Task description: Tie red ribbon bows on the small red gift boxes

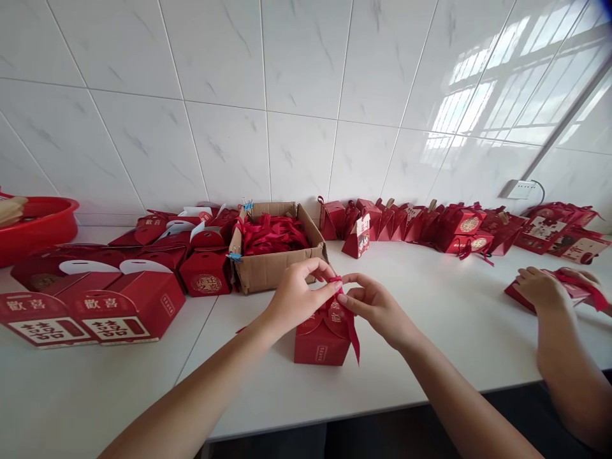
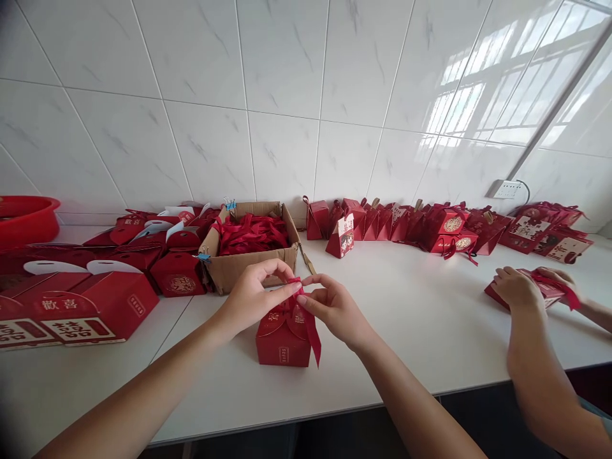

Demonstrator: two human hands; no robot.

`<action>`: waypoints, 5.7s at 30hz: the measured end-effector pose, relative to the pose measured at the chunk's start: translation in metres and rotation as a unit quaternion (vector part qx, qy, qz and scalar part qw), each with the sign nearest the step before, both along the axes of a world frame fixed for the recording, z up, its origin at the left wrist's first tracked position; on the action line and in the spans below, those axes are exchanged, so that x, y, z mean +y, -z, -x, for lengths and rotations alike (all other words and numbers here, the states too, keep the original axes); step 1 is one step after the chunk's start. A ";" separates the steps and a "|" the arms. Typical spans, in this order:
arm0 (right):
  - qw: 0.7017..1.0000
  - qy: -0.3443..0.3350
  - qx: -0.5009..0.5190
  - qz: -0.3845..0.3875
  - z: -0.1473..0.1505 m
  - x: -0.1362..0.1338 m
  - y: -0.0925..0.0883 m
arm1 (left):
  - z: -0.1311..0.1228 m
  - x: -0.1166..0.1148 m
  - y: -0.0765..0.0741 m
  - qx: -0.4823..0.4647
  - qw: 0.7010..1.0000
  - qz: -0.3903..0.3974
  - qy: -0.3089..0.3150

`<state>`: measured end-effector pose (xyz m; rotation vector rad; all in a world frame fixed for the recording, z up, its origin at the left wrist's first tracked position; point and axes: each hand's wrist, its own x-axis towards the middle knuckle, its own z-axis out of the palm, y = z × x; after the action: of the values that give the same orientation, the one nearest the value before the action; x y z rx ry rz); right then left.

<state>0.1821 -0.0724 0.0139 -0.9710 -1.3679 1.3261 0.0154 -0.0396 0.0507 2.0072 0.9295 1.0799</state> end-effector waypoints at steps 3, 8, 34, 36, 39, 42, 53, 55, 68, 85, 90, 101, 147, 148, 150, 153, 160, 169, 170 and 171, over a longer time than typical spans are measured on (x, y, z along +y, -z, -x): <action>0.999 -0.006 -0.037 -0.016 0.003 0.003 0.004 | 0.004 0.000 -0.001 -0.004 1.000 0.002 0.013; 0.995 0.017 -0.059 -0.081 0.005 0.006 0.010 | 0.023 0.008 0.020 -0.013 0.996 0.072 -0.058; 0.984 -0.082 -0.132 -0.092 0.008 0.010 0.007 | 0.045 0.020 0.057 -0.013 0.953 0.296 0.067; 0.984 -0.087 -0.134 -0.079 0.007 0.011 0.005 | 0.045 0.020 0.057 -0.009 0.953 0.296 0.064; 0.985 -0.090 -0.129 -0.067 0.006 0.012 0.004 | 0.046 0.022 0.058 -0.005 0.952 0.300 0.057; 0.986 -0.083 -0.132 -0.063 0.005 0.012 0.005 | 0.049 0.023 0.056 -0.005 0.949 0.311 0.052; 0.938 0.082 -0.314 -0.119 0.026 0.011 0.007 | 0.057 0.017 -0.009 -0.074 0.948 0.278 0.133; 0.915 0.056 -0.354 -0.187 0.027 0.008 0.005 | 0.050 0.018 -0.024 -0.074 0.954 0.249 0.148; 0.950 0.050 -0.271 -0.145 0.024 0.012 0.010 | 0.019 0.045 -0.010 0.006 0.985 0.142 0.093; 0.971 0.072 -0.168 -0.152 0.026 0.013 0.022 | 0.031 0.026 0.050 -0.012 0.993 0.072 0.096; 0.958 0.137 -0.196 -0.160 0.026 0.011 0.021 | 0.027 0.027 0.058 -0.029 0.994 0.069 0.074; 0.915 0.114 -0.325 -0.210 0.018 0.002 0.015 | 0.026 0.028 0.058 -0.012 0.998 0.031 0.058; 0.989 0.128 -0.071 0.004 0.025 -0.001 0.032 | 0.030 0.025 0.052 0.080 0.996 -0.022 0.029; 0.989 0.124 -0.085 0.004 0.025 -0.003 0.030 | 0.031 0.027 0.049 0.087 0.995 -0.017 0.038; 0.986 0.121 -0.117 0.000 0.024 -0.007 0.026 | 0.034 0.030 0.041 0.102 0.993 -0.005 0.057; 0.979 0.126 -0.159 -0.033 0.019 -0.011 0.022 | 0.036 0.033 0.030 0.125 0.988 0.015 0.085; 0.934 0.158 -0.287 -0.140 0.001 -0.012 0.029 | 0.029 0.038 0.015 0.156 0.973 0.071 0.154; 0.917 0.121 -0.338 -0.177 -0.015 0.002 0.020 | 0.023 0.039 0.009 0.163 0.969 0.102 0.158; 0.915 0.114 -0.342 -0.182 -0.016 0.000 0.018 | 0.023 0.038 0.009 0.163 0.969 0.103 0.157; 0.915 0.106 -0.344 -0.185 -0.018 -0.002 0.015 | 0.022 0.037 0.009 0.162 0.969 0.103 0.156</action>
<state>0.1997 -0.0741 -0.0008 -1.3337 -1.8815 0.5256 -0.0069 -0.0024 0.0416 2.0980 0.8092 0.4722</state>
